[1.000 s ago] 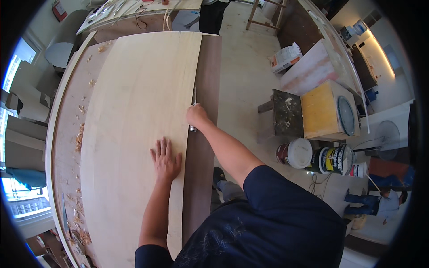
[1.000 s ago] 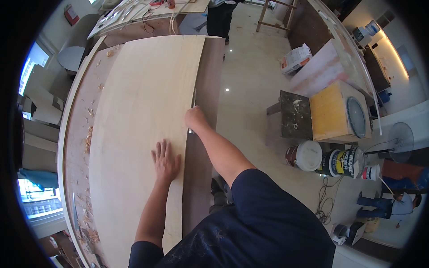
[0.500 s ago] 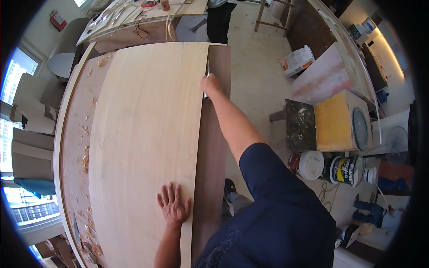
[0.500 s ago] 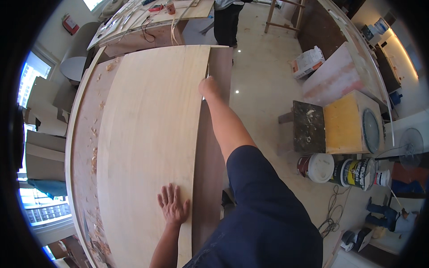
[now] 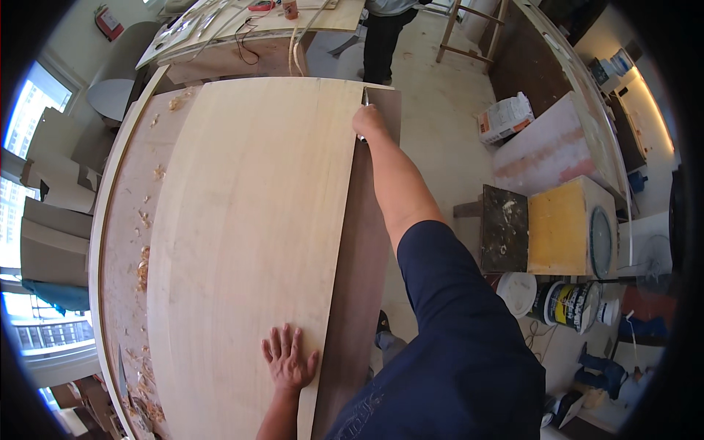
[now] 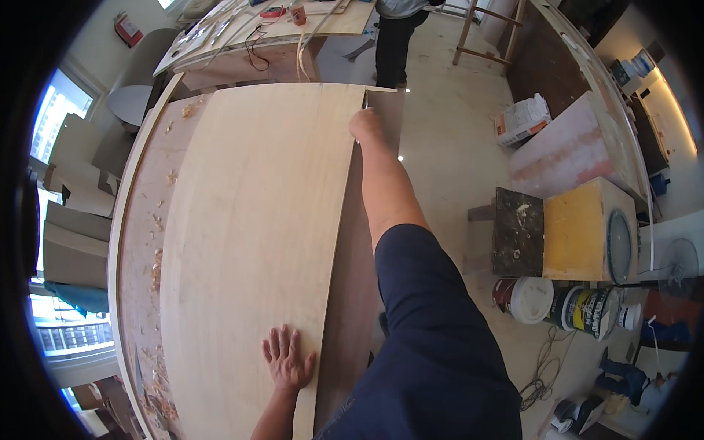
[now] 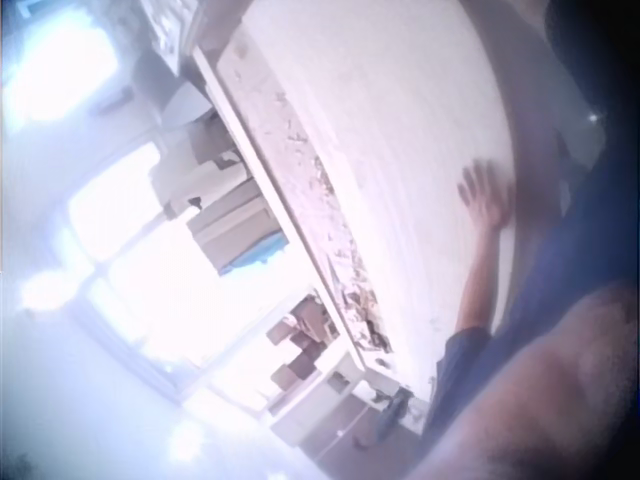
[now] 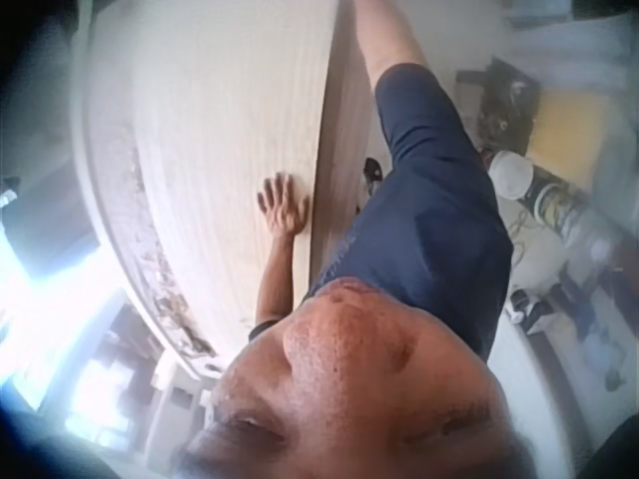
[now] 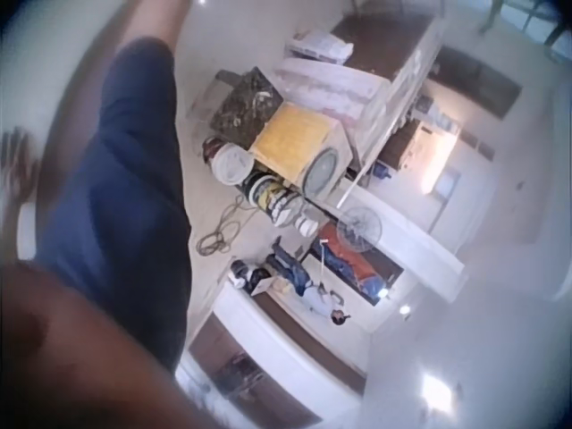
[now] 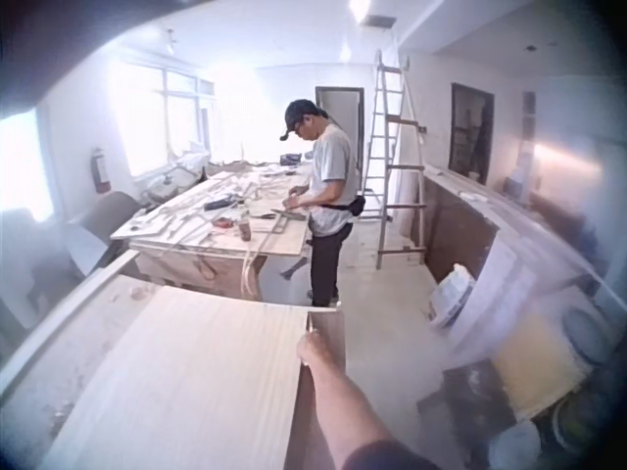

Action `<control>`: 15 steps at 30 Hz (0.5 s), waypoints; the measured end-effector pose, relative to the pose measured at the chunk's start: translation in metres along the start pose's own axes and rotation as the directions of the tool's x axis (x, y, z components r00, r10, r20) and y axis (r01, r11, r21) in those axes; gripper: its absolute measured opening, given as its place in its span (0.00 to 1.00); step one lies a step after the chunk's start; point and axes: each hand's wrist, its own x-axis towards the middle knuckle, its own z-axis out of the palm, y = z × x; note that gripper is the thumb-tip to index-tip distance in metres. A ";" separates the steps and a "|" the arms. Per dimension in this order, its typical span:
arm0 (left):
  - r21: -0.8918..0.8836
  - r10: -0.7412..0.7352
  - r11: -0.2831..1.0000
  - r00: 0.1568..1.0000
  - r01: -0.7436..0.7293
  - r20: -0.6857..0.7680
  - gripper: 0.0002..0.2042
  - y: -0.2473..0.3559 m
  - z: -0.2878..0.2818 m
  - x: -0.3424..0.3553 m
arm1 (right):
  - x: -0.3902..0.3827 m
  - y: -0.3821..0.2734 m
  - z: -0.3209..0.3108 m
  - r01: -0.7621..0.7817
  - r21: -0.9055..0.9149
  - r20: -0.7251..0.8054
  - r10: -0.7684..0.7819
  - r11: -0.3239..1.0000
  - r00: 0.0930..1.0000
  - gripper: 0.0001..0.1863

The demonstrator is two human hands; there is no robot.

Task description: Trimming or scraping the edge of a wooden panel using a scraper tool.

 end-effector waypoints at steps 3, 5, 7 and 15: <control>0.017 0.004 1.000 1.000 -0.004 0.000 0.34 -0.001 0.002 0.000 | 0.008 0.001 -0.002 0.055 -0.097 0.006 -0.054 0.994 0.999 0.16; 0.013 0.008 1.000 1.000 -0.008 0.002 0.34 -0.001 0.002 0.000 | 0.011 0.002 -0.003 0.076 -0.112 0.000 -0.077 0.991 0.997 0.16; 0.008 0.004 1.000 1.000 -0.004 0.001 0.34 0.000 0.001 0.000 | 0.015 0.003 -0.003 0.061 -0.133 -0.011 -0.063 0.989 0.998 0.20; 0.035 0.006 0.999 1.000 -0.006 -0.006 0.34 0.000 0.003 0.000 | 0.034 0.003 0.012 0.096 -0.257 0.028 -0.092 0.962 0.995 0.18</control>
